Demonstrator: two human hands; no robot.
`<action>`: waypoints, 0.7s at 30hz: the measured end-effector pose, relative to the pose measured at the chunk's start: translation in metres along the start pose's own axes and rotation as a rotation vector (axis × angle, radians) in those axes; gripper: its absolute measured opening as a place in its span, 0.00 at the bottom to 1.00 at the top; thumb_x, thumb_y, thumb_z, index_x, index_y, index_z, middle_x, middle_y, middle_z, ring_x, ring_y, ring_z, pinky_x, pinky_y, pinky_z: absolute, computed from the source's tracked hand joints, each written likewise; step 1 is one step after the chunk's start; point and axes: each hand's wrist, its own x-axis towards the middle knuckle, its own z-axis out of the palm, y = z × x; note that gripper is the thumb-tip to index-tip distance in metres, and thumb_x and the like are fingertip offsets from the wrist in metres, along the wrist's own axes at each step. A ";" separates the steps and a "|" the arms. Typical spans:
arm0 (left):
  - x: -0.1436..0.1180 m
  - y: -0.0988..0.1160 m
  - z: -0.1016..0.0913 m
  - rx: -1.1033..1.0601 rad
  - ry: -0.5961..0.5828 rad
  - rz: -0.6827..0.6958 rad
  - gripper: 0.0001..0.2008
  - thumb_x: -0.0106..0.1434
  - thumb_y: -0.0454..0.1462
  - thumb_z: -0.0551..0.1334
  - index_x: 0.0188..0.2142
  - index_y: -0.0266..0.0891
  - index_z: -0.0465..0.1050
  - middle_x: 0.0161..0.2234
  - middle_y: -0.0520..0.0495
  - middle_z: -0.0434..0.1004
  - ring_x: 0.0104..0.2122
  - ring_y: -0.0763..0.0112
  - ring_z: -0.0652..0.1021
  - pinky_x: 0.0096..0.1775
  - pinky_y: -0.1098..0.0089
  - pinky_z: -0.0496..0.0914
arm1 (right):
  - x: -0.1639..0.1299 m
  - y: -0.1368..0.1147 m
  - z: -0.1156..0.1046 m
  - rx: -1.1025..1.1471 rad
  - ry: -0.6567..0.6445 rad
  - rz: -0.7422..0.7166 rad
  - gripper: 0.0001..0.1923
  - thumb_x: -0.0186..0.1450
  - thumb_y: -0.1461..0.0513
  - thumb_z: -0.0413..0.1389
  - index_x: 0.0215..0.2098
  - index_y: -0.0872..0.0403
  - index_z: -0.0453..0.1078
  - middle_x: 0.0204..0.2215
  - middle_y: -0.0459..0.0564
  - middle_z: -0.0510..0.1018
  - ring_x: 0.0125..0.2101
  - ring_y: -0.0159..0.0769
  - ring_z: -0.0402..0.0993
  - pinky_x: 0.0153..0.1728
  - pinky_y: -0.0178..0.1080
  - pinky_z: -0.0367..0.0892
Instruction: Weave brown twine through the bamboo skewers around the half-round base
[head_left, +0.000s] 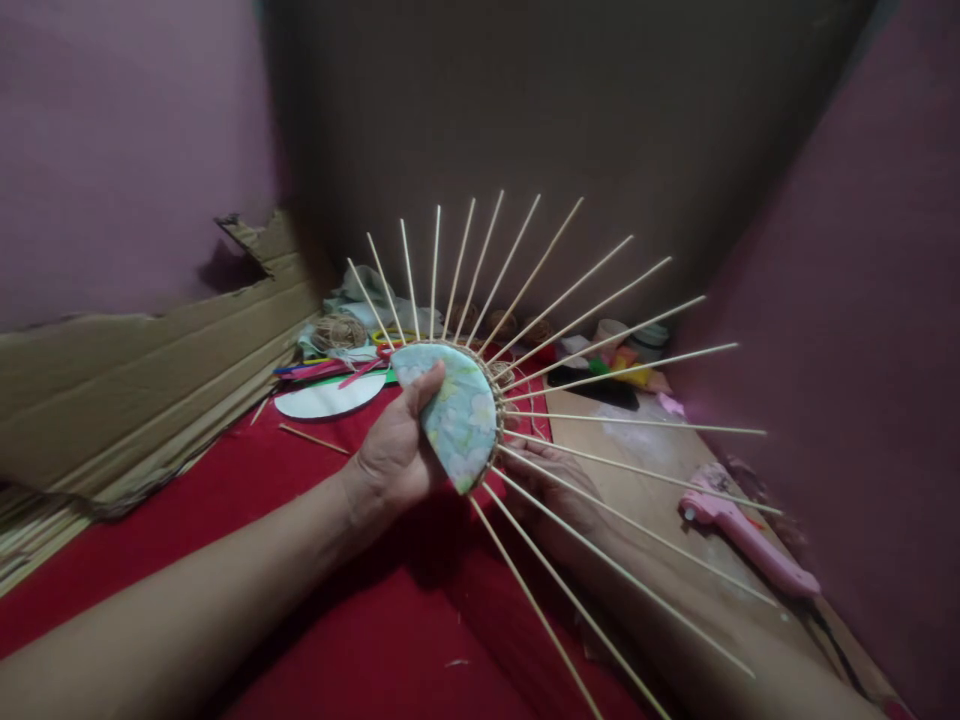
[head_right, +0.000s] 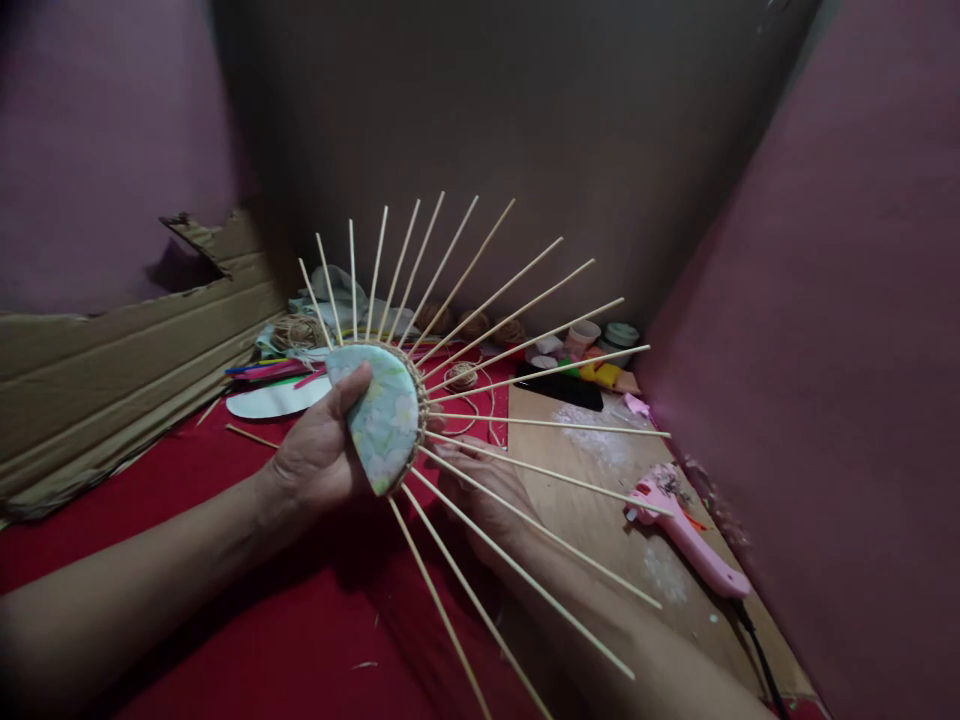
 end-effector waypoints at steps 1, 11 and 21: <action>0.001 0.000 -0.001 0.003 0.001 0.007 0.14 0.64 0.40 0.55 0.33 0.32 0.74 0.26 0.42 0.79 0.26 0.65 0.79 0.39 0.61 0.75 | -0.001 -0.002 0.000 0.014 -0.009 0.022 0.14 0.54 0.55 0.63 0.25 0.54 0.64 0.13 0.37 0.57 0.14 0.23 0.47 0.16 0.31 0.43; 0.014 0.010 -0.013 0.033 0.022 0.115 0.10 0.61 0.36 0.60 0.40 0.33 0.73 0.27 0.43 0.79 0.28 0.64 0.80 0.40 0.63 0.75 | -0.010 -0.023 -0.006 -0.063 0.053 0.028 0.16 0.48 0.58 0.66 0.18 0.55 0.63 0.12 0.37 0.58 0.15 0.22 0.48 0.16 0.31 0.42; 0.025 0.025 -0.017 0.006 0.056 0.202 0.08 0.60 0.35 0.60 0.39 0.33 0.72 0.26 0.44 0.79 0.24 0.66 0.79 0.35 0.67 0.76 | -0.010 -0.049 -0.035 -0.127 -0.040 -0.063 0.12 0.51 0.60 0.64 0.18 0.56 0.66 0.14 0.40 0.59 0.17 0.23 0.50 0.19 0.33 0.44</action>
